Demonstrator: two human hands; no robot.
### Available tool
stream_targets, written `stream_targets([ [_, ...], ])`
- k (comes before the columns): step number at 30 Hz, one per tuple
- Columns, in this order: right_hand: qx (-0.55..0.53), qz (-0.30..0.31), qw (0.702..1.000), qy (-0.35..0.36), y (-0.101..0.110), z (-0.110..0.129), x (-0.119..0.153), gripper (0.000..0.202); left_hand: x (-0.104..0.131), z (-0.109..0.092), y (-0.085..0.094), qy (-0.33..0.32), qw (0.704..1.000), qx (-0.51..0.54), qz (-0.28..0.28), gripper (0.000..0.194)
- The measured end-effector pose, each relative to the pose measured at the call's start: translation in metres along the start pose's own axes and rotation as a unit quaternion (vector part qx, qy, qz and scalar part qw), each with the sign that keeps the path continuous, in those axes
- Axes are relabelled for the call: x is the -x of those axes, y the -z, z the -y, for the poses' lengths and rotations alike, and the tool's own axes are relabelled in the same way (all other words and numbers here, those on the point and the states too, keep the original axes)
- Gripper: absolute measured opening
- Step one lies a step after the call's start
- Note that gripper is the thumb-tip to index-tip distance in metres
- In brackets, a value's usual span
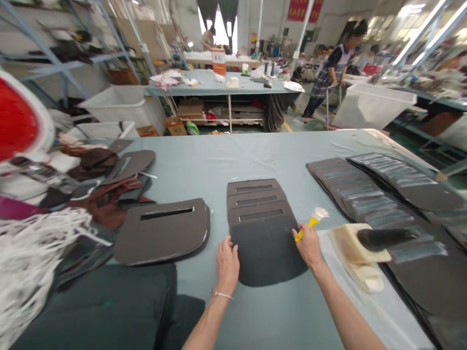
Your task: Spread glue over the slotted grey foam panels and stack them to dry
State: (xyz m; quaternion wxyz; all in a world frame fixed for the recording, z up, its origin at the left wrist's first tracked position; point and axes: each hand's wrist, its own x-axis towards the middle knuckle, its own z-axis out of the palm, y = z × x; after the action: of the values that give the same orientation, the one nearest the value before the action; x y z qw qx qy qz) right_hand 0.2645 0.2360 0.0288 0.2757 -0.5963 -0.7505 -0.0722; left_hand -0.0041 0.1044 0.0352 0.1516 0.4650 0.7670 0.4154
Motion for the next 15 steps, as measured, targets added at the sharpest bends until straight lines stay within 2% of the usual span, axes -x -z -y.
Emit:
stream_targets([
  [3, -0.007, -0.033, 0.999, 0.039, 0.011, 0.026, -0.003, 0.034, 0.020, -0.006, 0.032, 0.063, 0.994, 0.022, 0.089, 0.031],
  [5, -0.028, -0.040, 0.997, 0.061, 0.018, 0.051, -0.006, 0.042, 0.047, -0.005, 0.048, 0.076, 0.989, 0.014, 0.125, 0.031],
  [7, -0.068, -0.033, 0.993, 0.090, 0.025, 0.084, -0.009, 0.048, 0.081, 0.000, 0.055, 0.062, 0.980, 0.011, 0.191, 0.033],
  [8, -0.096, -0.027, 0.990, 0.103, 0.029, 0.103, -0.011, 0.049, 0.097, 0.004, 0.057, 0.049, 0.971, 0.014, 0.232, 0.031],
  [10, -0.161, -0.017, 0.980, 0.115, 0.038, 0.145, -0.013, 0.049, 0.120, 0.014, 0.063, 0.001, 0.923, 0.032, 0.384, 0.040],
  [12, -0.240, -0.003, 0.964, 0.116, 0.047, 0.191, -0.015, 0.044, 0.122, 0.025, 0.080, -0.053, 0.917, 0.021, 0.396, 0.050],
  [14, -0.344, 0.021, 0.933, 0.105, 0.053, 0.242, -0.016, 0.038, 0.104, 0.037, 0.112, -0.104, 0.933, 0.012, 0.344, 0.066],
  [15, -0.403, 0.032, 0.910, 0.093, 0.054, 0.270, -0.015, 0.035, 0.088, 0.043, 0.132, -0.111, 0.952, 0.008, 0.286, 0.074],
])
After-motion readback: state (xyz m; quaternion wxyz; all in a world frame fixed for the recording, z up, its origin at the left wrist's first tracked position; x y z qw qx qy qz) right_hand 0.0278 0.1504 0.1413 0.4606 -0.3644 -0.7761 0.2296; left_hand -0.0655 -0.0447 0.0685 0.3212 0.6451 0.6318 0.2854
